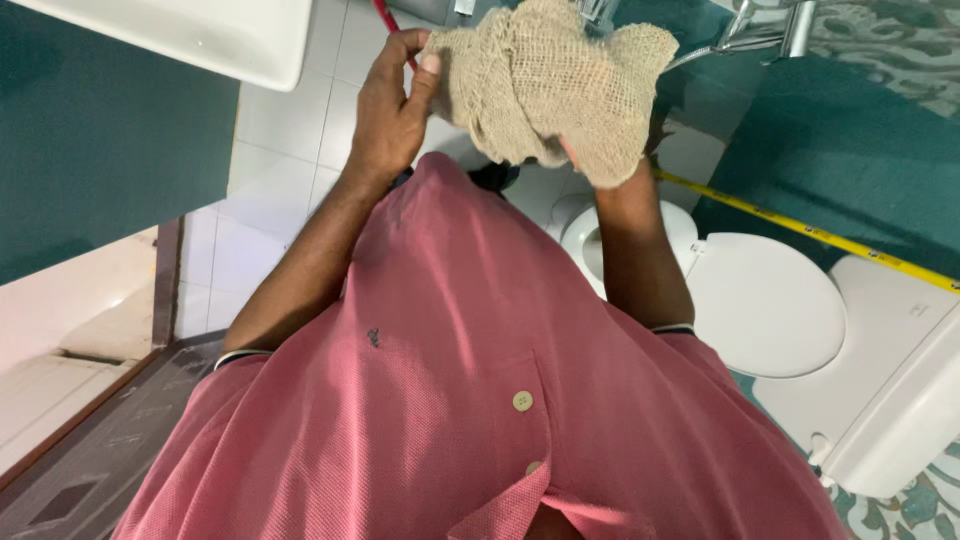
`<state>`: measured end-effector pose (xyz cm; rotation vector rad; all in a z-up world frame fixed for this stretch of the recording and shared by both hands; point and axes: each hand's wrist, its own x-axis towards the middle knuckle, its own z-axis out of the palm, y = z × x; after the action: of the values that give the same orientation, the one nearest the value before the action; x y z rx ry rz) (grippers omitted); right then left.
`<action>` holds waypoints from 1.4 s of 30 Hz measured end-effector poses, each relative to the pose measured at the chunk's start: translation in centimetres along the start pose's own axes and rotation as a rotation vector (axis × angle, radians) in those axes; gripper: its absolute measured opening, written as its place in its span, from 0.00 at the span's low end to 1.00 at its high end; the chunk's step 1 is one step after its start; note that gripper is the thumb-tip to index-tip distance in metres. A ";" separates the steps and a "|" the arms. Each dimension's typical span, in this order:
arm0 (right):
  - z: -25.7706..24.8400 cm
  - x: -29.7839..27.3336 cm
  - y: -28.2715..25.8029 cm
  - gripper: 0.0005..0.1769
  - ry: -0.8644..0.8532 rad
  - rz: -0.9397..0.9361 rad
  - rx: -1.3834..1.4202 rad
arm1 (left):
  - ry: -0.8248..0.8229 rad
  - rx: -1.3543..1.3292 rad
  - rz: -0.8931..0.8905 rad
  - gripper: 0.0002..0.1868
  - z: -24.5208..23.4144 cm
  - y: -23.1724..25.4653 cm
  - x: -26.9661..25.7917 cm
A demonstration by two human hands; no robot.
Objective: The person rinses a cloth by holding it under a faucet, wringing it out with both hands, and repeating the rinsing and wringing process several times.
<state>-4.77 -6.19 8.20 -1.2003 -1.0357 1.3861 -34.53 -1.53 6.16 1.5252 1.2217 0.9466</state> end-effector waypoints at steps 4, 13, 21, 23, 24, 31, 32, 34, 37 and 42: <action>0.6 -1.1 0.4 0.18 0.035 0.021 -0.003 | -0.161 -0.199 -0.169 0.22 2.7 0.5 1.1; 7.0 -0.3 0.4 0.18 0.158 -0.016 -0.029 | -0.340 -0.923 -0.010 0.16 -2.4 -2.8 4.6; 14.0 3.1 0.4 0.20 0.210 -0.050 -0.035 | -0.580 -1.298 -0.032 0.16 -12.1 -5.4 8.6; 15.0 2.8 0.8 0.20 0.241 -0.049 -0.035 | -0.589 -1.353 -0.207 0.18 -11.2 -6.9 10.1; 15.2 2.7 0.9 0.21 0.250 -0.048 -0.039 | -0.595 -1.345 -0.243 0.15 -10.2 -7.4 9.6; 14.8 2.3 0.8 0.23 0.253 -0.050 0.045 | -0.561 -0.964 -0.243 0.16 -8.5 -9.1 9.0; 13.8 1.9 0.0 0.24 0.259 -0.061 0.062 | -0.553 -0.931 -0.199 0.16 -8.8 -9.3 9.2; 12.8 1.2 -1.2 0.25 0.242 -0.078 0.113 | -0.525 -0.873 -0.256 0.20 -9.2 -9.7 8.6; 10.6 1.4 -2.7 0.26 0.209 -0.120 0.197 | -0.574 -0.617 -0.118 0.23 -8.7 -8.6 8.4; 8.7 4.9 -1.4 0.29 0.229 -0.050 0.334 | -0.422 0.097 0.397 0.33 -6.7 -4.5 8.4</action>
<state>-13.29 -1.10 10.17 -1.0467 -0.6404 1.2881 -40.30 8.27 3.78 1.9691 0.6846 0.7613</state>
